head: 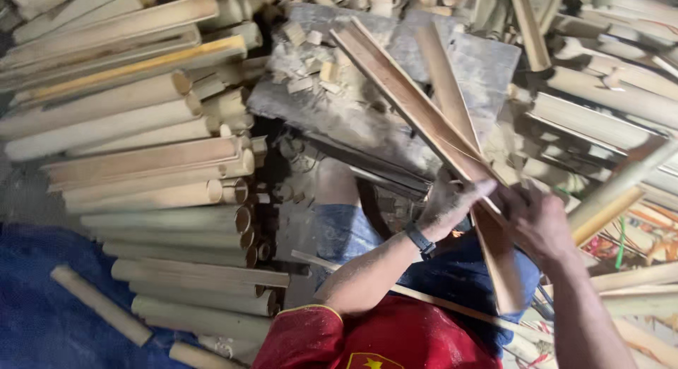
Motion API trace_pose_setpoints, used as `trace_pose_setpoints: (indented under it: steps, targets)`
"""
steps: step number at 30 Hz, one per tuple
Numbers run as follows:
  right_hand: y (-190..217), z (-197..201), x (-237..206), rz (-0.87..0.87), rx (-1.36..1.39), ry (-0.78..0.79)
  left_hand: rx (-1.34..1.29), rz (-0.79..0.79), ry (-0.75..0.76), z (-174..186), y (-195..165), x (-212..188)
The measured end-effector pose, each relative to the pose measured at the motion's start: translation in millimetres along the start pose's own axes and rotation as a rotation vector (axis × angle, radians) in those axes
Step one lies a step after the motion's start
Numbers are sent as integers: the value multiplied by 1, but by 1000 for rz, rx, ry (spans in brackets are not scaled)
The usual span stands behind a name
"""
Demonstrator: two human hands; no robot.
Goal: The person splits bamboo poles into thin strips using a fixed blade on a low workbench. They repeatedly position each pole against the blade, push it through to split the material, and set the resulting strips aside.
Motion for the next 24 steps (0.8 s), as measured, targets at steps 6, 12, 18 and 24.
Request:
trace_pose_setpoints:
  steps: [6,12,18,24]
  targets:
    - [86,-63,21,272,24,-105,161,-11,-177,106,18,0]
    - [157,-79,11,432,244,-36,171,-239,-342,132,-57,-31]
    - [188,-97,2,270,746,285,57,-349,-408,157,-125,-51]
    - [167,-110,15,10,981,280,129,-114,-481,199,-123,-48]
Point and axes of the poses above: each hand's wrist, its own x-axis towards the middle knuckle, its own z-axis out of the back of the hand, y = z × x, the point moved 5 cm from there along x, towards the middle knuckle, and after that the axes turned 5 degrees about x, right-handed, at the moved point
